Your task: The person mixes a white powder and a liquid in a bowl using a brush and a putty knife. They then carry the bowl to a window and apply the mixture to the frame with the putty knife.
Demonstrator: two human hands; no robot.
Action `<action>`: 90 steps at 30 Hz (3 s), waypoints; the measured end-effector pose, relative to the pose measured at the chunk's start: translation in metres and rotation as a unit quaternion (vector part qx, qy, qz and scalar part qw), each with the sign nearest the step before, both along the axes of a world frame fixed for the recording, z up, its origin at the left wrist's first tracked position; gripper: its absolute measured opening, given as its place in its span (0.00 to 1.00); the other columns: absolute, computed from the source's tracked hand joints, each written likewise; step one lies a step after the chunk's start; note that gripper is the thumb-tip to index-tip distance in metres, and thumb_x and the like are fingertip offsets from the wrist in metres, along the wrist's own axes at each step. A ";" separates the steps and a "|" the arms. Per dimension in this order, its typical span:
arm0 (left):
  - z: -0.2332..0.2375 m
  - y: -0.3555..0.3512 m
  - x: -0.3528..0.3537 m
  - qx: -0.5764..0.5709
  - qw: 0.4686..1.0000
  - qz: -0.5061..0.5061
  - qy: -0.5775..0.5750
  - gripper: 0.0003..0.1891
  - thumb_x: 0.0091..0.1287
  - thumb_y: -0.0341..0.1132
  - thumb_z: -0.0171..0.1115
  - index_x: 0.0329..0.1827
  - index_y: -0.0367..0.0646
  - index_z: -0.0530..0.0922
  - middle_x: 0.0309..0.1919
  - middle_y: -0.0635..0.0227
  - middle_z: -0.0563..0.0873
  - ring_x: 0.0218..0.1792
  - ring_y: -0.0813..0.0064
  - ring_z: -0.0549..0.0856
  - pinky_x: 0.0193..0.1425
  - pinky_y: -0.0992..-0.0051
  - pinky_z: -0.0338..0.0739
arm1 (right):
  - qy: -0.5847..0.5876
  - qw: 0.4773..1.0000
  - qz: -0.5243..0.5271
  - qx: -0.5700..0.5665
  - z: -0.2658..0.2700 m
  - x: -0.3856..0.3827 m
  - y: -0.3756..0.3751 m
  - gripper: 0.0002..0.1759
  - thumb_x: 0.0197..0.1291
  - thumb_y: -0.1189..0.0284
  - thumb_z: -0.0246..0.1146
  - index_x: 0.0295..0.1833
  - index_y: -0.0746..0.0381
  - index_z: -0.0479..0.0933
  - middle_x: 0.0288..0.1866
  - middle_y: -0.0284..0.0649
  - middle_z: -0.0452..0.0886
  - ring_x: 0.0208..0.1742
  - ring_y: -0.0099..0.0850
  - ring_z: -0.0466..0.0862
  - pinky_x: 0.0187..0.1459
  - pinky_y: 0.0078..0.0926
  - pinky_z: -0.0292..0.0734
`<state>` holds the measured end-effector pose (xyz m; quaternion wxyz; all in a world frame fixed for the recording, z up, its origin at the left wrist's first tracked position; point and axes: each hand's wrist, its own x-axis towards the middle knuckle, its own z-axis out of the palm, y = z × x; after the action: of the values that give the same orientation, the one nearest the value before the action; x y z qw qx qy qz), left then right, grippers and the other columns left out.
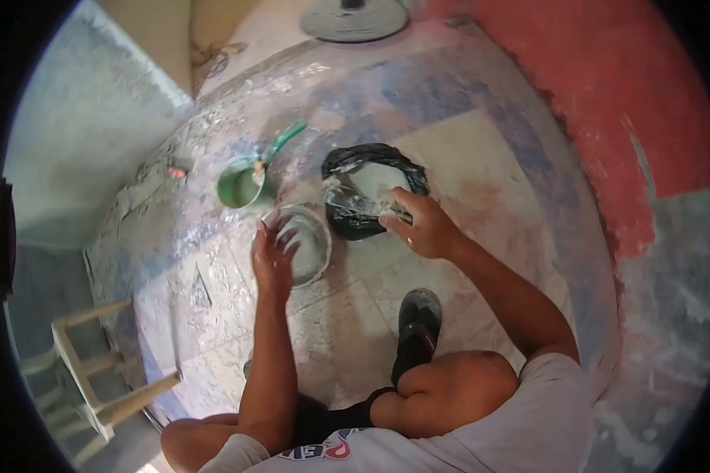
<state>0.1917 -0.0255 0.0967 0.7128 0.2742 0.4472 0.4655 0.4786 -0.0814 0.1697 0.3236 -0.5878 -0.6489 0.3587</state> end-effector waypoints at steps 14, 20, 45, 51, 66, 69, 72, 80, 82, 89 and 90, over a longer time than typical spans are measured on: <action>0.048 -0.007 0.015 0.028 0.898 0.053 -0.435 0.54 0.57 0.84 0.28 0.81 0.59 0.51 0.80 0.53 0.51 0.80 0.57 0.52 0.79 0.46 0.44 | -0.083 0.973 0.118 0.182 -0.055 -0.098 -0.049 0.19 0.54 0.74 0.66 0.52 0.62 0.74 0.39 0.48 0.80 0.36 0.48 0.84 0.31 0.41 0.79; 0.067 0.020 -0.020 0.146 0.888 0.110 -0.423 0.50 0.61 0.79 0.40 0.81 0.59 0.51 0.80 0.59 0.55 0.80 0.62 0.52 0.80 0.49 0.44 | -0.043 0.990 -0.035 0.129 -0.059 -0.059 -0.064 0.21 0.52 0.77 0.68 0.53 0.62 0.77 0.43 0.47 0.82 0.38 0.46 0.86 0.34 0.35 0.81; -0.041 0.038 -0.147 -0.076 0.969 0.217 0.090 0.28 0.75 0.54 0.49 0.70 0.45 0.70 0.64 0.62 0.77 0.61 0.62 0.76 0.68 0.62 0.68 | -0.241 0.960 -0.076 0.118 -0.043 0.056 0.012 0.15 0.62 0.70 0.64 0.55 0.56 0.80 0.42 0.44 0.79 0.42 0.48 0.81 0.43 0.41 0.75; -0.068 -0.011 -0.089 -0.163 0.935 0.037 0.312 0.26 0.70 0.51 0.61 0.67 0.46 0.75 0.42 0.68 0.82 0.31 0.77 0.78 0.32 0.74 0.77 | -0.319 0.928 -0.044 0.186 -0.077 0.081 0.050 0.16 0.55 0.72 0.65 0.52 0.53 0.80 0.37 0.40 0.79 0.41 0.42 0.81 0.44 0.41 0.72; -0.110 -0.034 -0.090 -0.137 0.972 -0.050 0.186 0.19 0.69 0.24 0.54 0.62 0.45 0.70 0.48 0.60 0.83 0.42 0.67 0.87 0.33 0.65 0.90 | -0.319 0.937 -0.058 0.130 -0.103 0.086 0.034 0.08 0.58 0.69 0.65 0.43 0.57 0.80 0.34 0.43 0.80 0.38 0.46 0.81 0.41 0.44 0.72; -0.102 -0.033 -0.088 -0.142 0.967 -0.052 0.207 0.19 0.68 0.23 0.51 0.62 0.46 0.70 0.49 0.61 0.83 0.40 0.68 0.87 0.30 0.67 0.90 | -0.315 0.945 -0.061 0.055 -0.097 0.081 0.031 0.08 0.57 0.68 0.66 0.42 0.56 0.80 0.34 0.46 0.82 0.38 0.49 0.82 0.40 0.46 0.75; -0.081 -0.029 -0.084 -0.121 0.974 -0.030 0.190 0.19 0.69 0.24 0.48 0.63 0.46 0.70 0.48 0.61 0.82 0.40 0.68 0.87 0.31 0.66 0.89 | -0.249 0.966 -0.068 0.001 -0.096 0.080 0.027 0.10 0.56 0.66 0.67 0.44 0.56 0.81 0.36 0.47 0.84 0.40 0.48 0.84 0.39 0.44 0.77; -0.052 -0.014 -0.083 -0.105 0.982 0.006 0.157 0.19 0.72 0.42 0.45 0.61 0.46 0.70 0.48 0.61 0.82 0.43 0.63 0.86 0.40 0.59 0.86 | -0.128 0.980 -0.102 -0.115 -0.088 0.098 0.036 0.13 0.56 0.66 0.69 0.46 0.60 0.83 0.34 0.47 0.86 0.36 0.42 0.86 0.39 0.36 0.78; -0.064 -0.012 -0.085 -0.110 0.985 0.022 0.128 0.18 0.73 0.44 0.44 0.60 0.45 0.70 0.48 0.61 0.82 0.43 0.63 0.86 0.42 0.59 0.86 | -0.093 0.979 -0.103 -0.151 -0.064 0.093 0.038 0.14 0.56 0.66 0.71 0.45 0.62 0.83 0.34 0.48 0.86 0.38 0.40 0.87 0.40 0.35 0.78; -0.050 -0.006 -0.072 -0.113 0.989 0.058 0.076 0.12 0.74 0.42 0.47 0.50 0.44 0.70 0.43 0.62 0.80 0.40 0.64 0.84 0.40 0.61 0.83 | -0.189 0.977 -0.102 -0.009 -0.062 0.108 0.047 0.16 0.56 0.64 0.70 0.48 0.60 0.83 0.39 0.50 0.85 0.44 0.47 0.86 0.44 0.38 0.78; -0.049 -0.006 -0.071 -0.106 0.990 0.041 0.077 0.12 0.73 0.42 0.47 0.50 0.44 0.70 0.43 0.62 0.80 0.40 0.64 0.84 0.40 0.62 0.84 | -0.190 0.976 -0.102 -0.008 -0.055 0.101 0.046 0.16 0.56 0.64 0.70 0.48 0.60 0.83 0.39 0.50 0.85 0.44 0.47 0.86 0.44 0.38 0.78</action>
<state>0.1204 -0.0320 0.0481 0.6813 0.2134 0.5590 0.4217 0.5793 -0.0350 0.1146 0.2246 -0.7112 -0.6319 0.2109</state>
